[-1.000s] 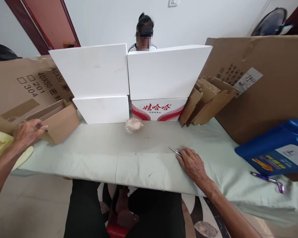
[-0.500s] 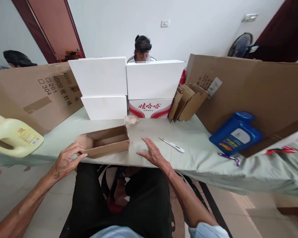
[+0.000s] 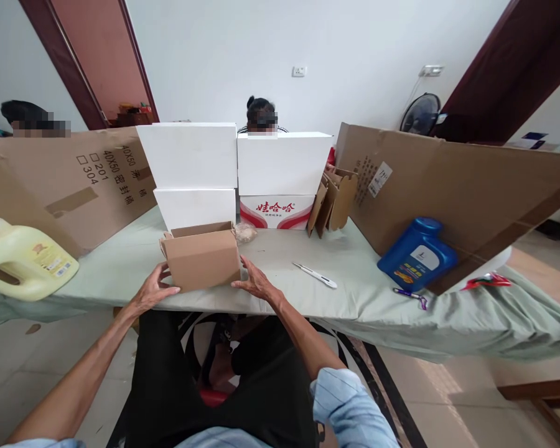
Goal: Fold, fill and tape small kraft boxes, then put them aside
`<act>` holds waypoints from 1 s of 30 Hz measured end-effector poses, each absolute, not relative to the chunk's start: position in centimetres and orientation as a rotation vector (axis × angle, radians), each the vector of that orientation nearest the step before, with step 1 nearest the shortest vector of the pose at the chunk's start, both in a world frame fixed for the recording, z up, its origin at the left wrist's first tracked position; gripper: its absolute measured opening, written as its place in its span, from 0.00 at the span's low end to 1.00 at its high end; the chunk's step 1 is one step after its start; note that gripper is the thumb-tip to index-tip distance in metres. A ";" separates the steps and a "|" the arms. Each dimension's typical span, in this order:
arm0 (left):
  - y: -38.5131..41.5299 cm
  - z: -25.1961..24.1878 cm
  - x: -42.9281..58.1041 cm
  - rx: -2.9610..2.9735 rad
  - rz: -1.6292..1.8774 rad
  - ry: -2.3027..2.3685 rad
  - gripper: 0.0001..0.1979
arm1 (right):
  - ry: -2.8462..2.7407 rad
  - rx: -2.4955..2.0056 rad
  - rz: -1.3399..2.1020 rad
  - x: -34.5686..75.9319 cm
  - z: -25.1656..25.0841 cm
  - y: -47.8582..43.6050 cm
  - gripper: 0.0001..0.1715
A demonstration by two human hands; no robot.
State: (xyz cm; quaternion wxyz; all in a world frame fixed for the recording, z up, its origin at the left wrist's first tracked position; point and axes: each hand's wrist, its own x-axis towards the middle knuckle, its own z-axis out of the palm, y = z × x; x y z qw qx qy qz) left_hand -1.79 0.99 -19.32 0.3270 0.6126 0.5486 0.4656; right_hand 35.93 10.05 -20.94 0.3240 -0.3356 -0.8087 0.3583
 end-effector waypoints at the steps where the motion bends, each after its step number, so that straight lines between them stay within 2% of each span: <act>1: 1.3 -19.8 -1.5 1.603 1.219 1.419 0.43 | -2.121 -0.853 0.962 35.7 -21.0 10.0 0.61; 4: 1.4 -21.1 -0.6 1.595 1.232 1.377 0.42 | -2.081 -0.813 1.012 35.3 -21.1 9.2 0.56; 8: -0.3 -21.2 0.2 1.601 1.248 1.352 0.46 | -1.992 -0.824 1.006 35.7 -20.8 7.2 0.51; 17: -6.1 -15.5 1.0 1.965 1.043 1.294 0.60 | -1.870 -1.044 1.018 38.5 -16.2 1.9 0.44; 24: -7.0 -12.8 1.9 2.022 1.021 1.462 0.47 | -1.903 -1.163 1.133 39.2 -11.5 1.9 0.50; 30: -6.1 -12.6 1.8 1.923 1.026 1.512 0.33 | -1.864 -1.246 1.289 38.8 -10.1 3.5 0.54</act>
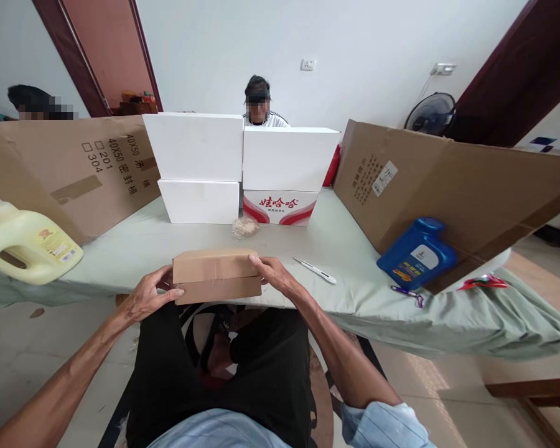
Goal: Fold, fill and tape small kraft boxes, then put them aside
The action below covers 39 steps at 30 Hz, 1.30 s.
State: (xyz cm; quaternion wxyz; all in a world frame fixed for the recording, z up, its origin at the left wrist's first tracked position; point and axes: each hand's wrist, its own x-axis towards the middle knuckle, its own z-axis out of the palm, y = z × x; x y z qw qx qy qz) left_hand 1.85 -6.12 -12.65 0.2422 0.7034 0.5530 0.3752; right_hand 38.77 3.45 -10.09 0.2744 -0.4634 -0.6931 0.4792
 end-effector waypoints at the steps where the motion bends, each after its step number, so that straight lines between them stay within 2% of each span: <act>1: -5.9 -12.8 1.9 1.889 1.038 1.523 0.32 | -1.851 -1.266 1.302 38.6 -10.1 3.9 0.54; 5: -4.9 -13.5 1.9 1.808 1.231 1.490 0.29 | -1.780 -1.294 1.315 37.6 -10.2 6.2 0.51; 11: -3.3 -14.4 1.4 1.890 1.356 1.308 0.45 | -1.721 -1.259 1.323 36.2 -10.0 8.8 0.48; 14: -3.0 -14.4 1.4 1.967 1.348 1.311 0.44 | -1.752 -1.227 1.312 36.8 -10.8 9.5 0.50; 17: -3.2 -14.0 1.7 2.026 1.370 1.338 0.39 | -1.954 -1.332 0.908 39.4 -12.8 9.9 0.48; 20: -3.7 -13.4 2.1 2.078 1.370 1.351 0.36 | -2.016 -1.549 0.371 44.3 -15.4 9.9 0.36; 24: -4.7 -12.9 2.3 2.131 1.381 1.385 0.35 | -2.008 -1.874 -0.005 51.1 -18.2 9.4 0.21; 28: -5.5 -12.8 2.2 2.166 1.403 1.422 0.35 | -1.998 -1.937 -0.042 54.0 -19.5 8.9 0.16; 32: -5.9 -12.7 2.2 2.204 1.427 1.429 0.35 | -1.995 -1.862 -0.053 53.1 -19.1 8.6 0.16; 36: -6.1 -12.4 2.2 2.240 1.410 1.419 0.34 | -2.019 -1.676 -0.016 48.8 -16.7 6.9 0.21; 39: -6.2 -12.2 2.4 2.243 1.426 1.418 0.34 | -2.098 -1.313 0.146 43.9 -13.3 3.8 0.24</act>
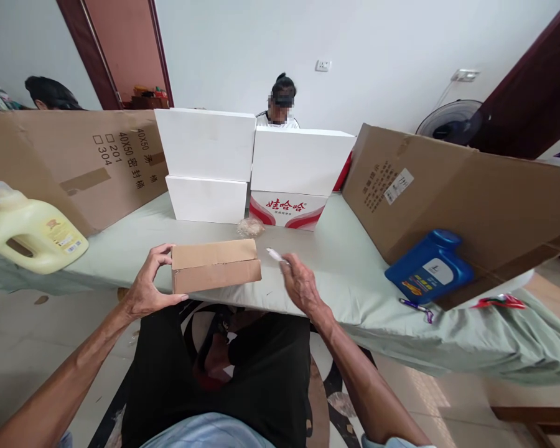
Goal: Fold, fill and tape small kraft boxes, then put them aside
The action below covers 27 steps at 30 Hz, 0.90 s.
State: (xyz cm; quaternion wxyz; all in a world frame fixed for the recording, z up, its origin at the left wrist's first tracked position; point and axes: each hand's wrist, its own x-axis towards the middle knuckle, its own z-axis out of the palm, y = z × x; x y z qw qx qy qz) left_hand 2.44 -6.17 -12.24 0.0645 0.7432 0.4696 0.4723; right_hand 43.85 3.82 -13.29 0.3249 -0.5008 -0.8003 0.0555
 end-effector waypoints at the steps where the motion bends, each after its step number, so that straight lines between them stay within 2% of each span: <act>1: -6.2 -12.2 2.6 2.241 1.428 1.423 0.35 | -2.152 -1.182 0.224 42.2 -12.0 2.6 0.23; 4: -6.4 -12.1 3.0 2.248 1.417 1.426 0.36 | -2.320 -0.876 0.358 38.2 -8.9 -0.1 0.21; 7: -6.6 -12.1 3.2 2.275 1.425 1.406 0.36 | -2.399 -0.833 0.294 36.5 -7.6 -1.1 0.22; 17: -6.7 -11.5 3.6 2.323 1.404 1.389 0.36 | -2.442 -0.827 0.165 36.7 -8.1 -0.4 0.18; 27: -6.8 -11.6 3.6 2.317 1.410 1.396 0.35 | -2.494 -0.817 0.107 36.8 -7.8 -0.5 0.20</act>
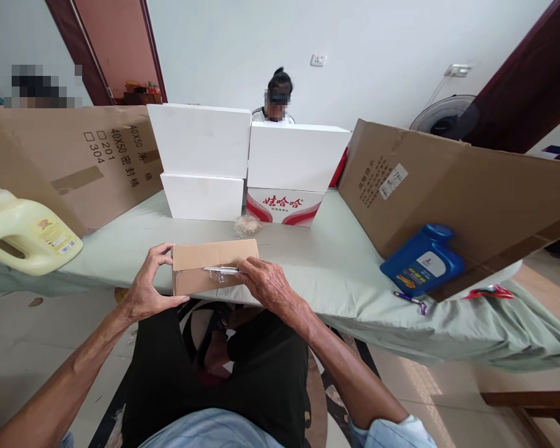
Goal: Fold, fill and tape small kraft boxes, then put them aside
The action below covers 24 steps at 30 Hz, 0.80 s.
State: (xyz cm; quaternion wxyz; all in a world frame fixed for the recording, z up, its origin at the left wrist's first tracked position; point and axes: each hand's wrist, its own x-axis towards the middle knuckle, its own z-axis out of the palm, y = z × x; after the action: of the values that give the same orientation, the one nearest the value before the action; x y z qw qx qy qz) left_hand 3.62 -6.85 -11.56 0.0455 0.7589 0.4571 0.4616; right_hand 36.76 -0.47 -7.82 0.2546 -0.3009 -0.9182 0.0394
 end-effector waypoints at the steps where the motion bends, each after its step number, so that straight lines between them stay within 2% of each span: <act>1: -6.8 -11.5 3.7 2.315 1.410 1.394 0.35 | -2.505 -0.831 0.080 36.8 -7.6 -0.4 0.20; 8: -6.8 -11.3 3.7 2.328 1.403 1.391 0.35 | -2.611 -0.925 -0.075 37.0 -5.2 -0.5 0.14; 14: -6.9 -11.3 3.7 2.330 1.412 1.387 0.34 | -2.554 -0.958 -0.050 36.7 -4.9 -1.2 0.08; 24: -6.9 -11.3 3.8 2.327 1.398 1.391 0.35 | -2.532 -0.803 -0.266 36.0 -6.5 -0.4 0.14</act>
State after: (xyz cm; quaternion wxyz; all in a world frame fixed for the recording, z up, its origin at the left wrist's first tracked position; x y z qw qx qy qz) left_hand 3.75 -6.90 -11.26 0.0456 0.7621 0.4557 0.4578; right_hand 35.95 -0.39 -6.55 0.2340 -0.2923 -0.9222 -0.0969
